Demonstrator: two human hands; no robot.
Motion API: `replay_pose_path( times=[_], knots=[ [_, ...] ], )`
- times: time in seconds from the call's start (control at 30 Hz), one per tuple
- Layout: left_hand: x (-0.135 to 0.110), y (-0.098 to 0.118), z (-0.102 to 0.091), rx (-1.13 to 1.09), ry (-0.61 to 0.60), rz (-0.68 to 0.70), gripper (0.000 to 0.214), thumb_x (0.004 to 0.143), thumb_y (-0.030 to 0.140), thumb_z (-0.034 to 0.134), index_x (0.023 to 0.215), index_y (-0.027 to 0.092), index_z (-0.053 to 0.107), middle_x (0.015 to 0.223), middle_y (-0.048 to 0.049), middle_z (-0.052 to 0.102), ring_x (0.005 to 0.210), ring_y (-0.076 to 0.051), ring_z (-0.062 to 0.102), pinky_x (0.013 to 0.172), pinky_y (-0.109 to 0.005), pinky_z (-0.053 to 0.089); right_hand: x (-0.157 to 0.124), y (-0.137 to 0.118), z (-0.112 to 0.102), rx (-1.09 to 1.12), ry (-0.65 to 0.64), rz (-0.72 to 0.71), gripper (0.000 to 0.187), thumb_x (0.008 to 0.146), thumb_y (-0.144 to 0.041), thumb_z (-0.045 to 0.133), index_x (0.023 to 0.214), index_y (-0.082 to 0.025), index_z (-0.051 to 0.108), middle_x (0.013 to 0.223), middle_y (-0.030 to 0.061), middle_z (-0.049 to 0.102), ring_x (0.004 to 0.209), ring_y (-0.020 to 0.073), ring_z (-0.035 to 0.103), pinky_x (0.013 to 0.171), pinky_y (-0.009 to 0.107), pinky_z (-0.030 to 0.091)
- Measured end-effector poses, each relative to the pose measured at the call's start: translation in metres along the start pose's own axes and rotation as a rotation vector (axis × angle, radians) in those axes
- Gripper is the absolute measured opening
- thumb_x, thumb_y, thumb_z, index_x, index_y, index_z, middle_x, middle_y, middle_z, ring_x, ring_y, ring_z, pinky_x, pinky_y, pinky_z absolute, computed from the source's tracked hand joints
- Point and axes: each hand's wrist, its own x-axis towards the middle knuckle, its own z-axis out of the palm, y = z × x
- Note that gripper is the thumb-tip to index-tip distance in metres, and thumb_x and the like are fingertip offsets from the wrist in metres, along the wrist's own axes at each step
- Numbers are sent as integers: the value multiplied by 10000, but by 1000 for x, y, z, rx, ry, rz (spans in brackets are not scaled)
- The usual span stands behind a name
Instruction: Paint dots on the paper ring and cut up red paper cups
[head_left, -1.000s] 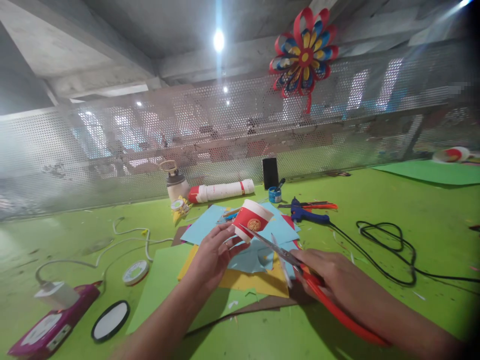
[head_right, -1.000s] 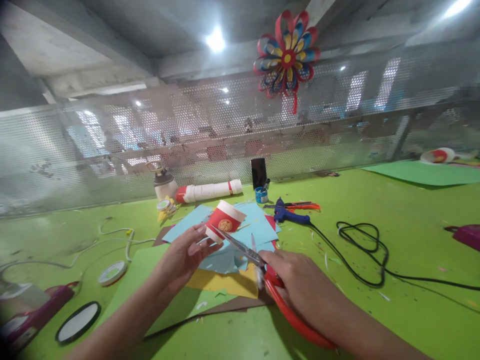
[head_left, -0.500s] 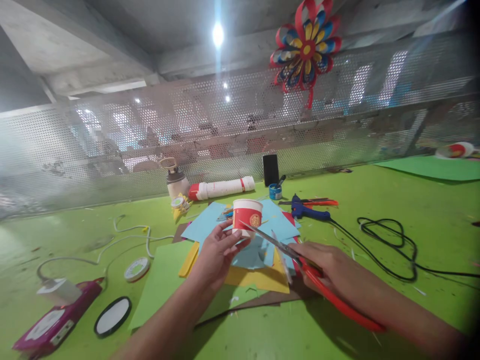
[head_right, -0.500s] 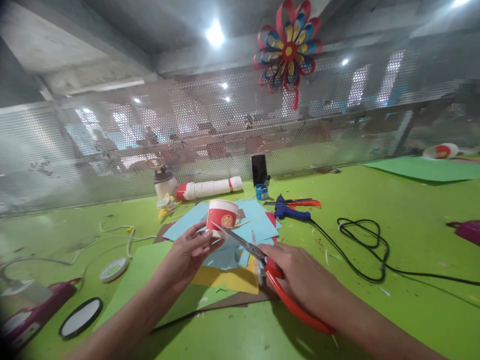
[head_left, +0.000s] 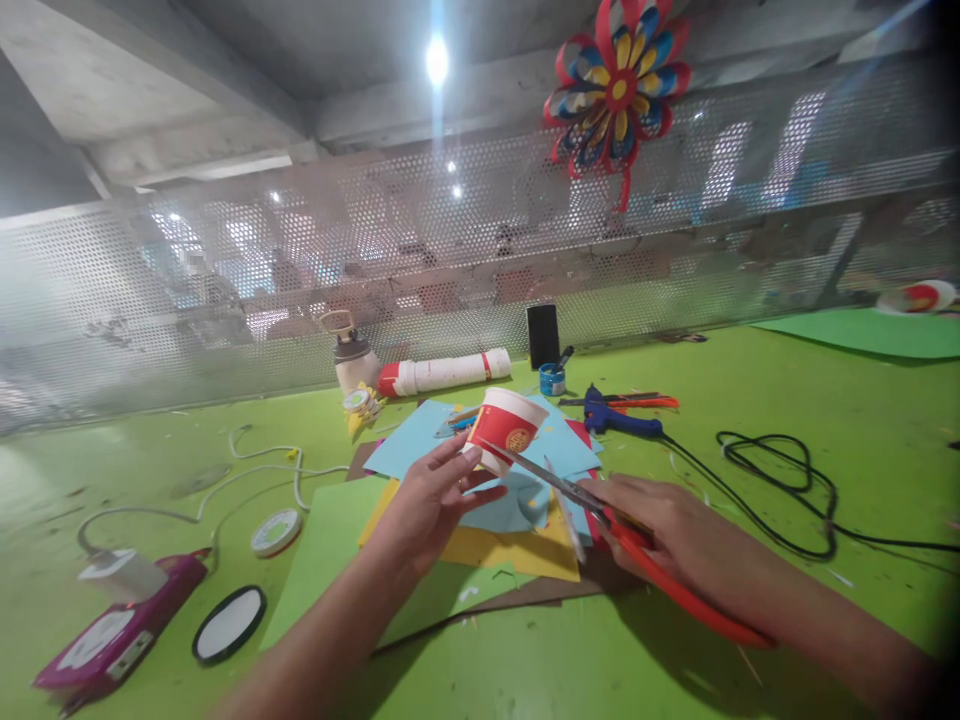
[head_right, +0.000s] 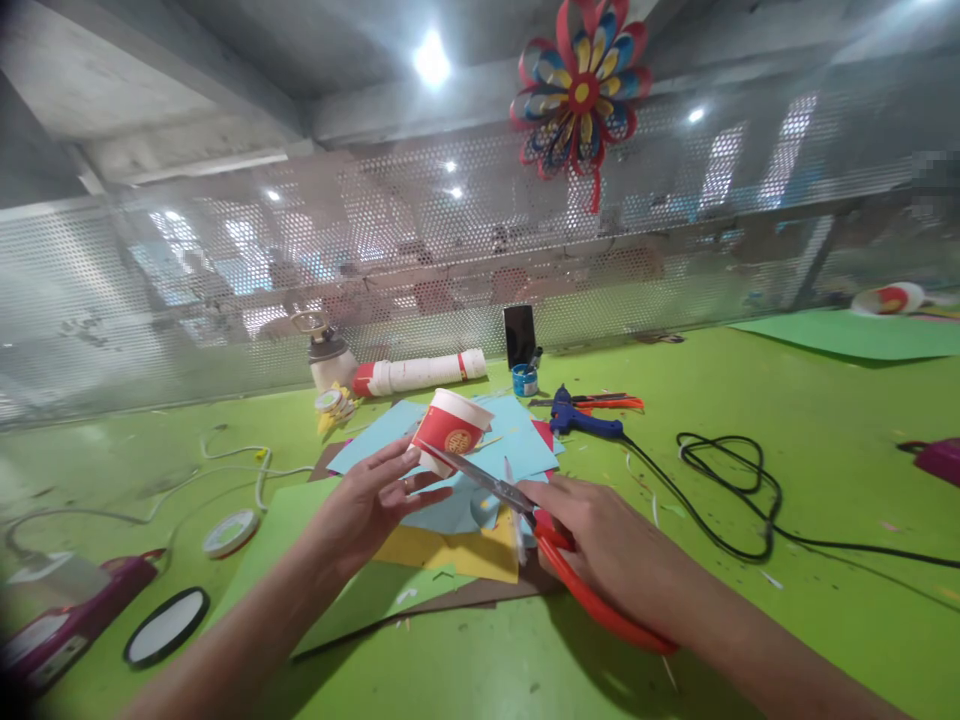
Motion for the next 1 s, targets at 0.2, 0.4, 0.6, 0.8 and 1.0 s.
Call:
replay_pose_path(
  times=[0.2, 0.4, 0.6, 0.8, 1.0],
  knots=[
    [-2, 3, 2, 15, -26, 16, 360, 786, 228, 769, 1124, 115, 710, 1050, -135, 727, 854, -206, 674, 858, -414, 571, -1, 0, 0, -20, 8, 0, 231, 922, -220, 503, 1095, -190, 654, 991, 100, 704, 858, 254, 659, 785, 377, 499],
    [-1, 3, 3, -2, 2, 24, 373, 747, 219, 802, 1095, 114, 724, 1026, -136, 733, 837, -203, 679, 850, -394, 571, -4, 7, 6, -62, 64, -28, 310, 924, -201, 514, 1197, -194, 660, 1081, 127, 740, 928, 277, 698, 810, 391, 530],
    [1, 0, 0, 32, 14, 74, 388, 740, 232, 809, 1104, 125, 723, 1036, -135, 731, 892, -216, 674, 874, -400, 562, -1, 4, 5, -69, 44, 2, 244, 955, -239, 476, 1102, -193, 665, 1087, 130, 725, 948, 291, 685, 823, 405, 517],
    [1, -6, 4, 120, 64, 195, 476, 693, 233, 840, 1142, 140, 714, 1133, -132, 711, 913, -227, 669, 835, -386, 563, 3, 2, 4, 50, 0, -10, 246, 938, -189, 494, 1139, -222, 631, 988, 62, 697, 856, 222, 659, 804, 342, 492],
    [-1, -9, 7, 143, 66, 198, 496, 704, 246, 833, 1172, 147, 700, 1148, -131, 709, 948, -242, 666, 857, -397, 556, 2, 2, 5, 51, 28, -12, 280, 921, -168, 515, 1166, -210, 644, 1011, 83, 709, 887, 232, 665, 827, 346, 489]
  ],
)
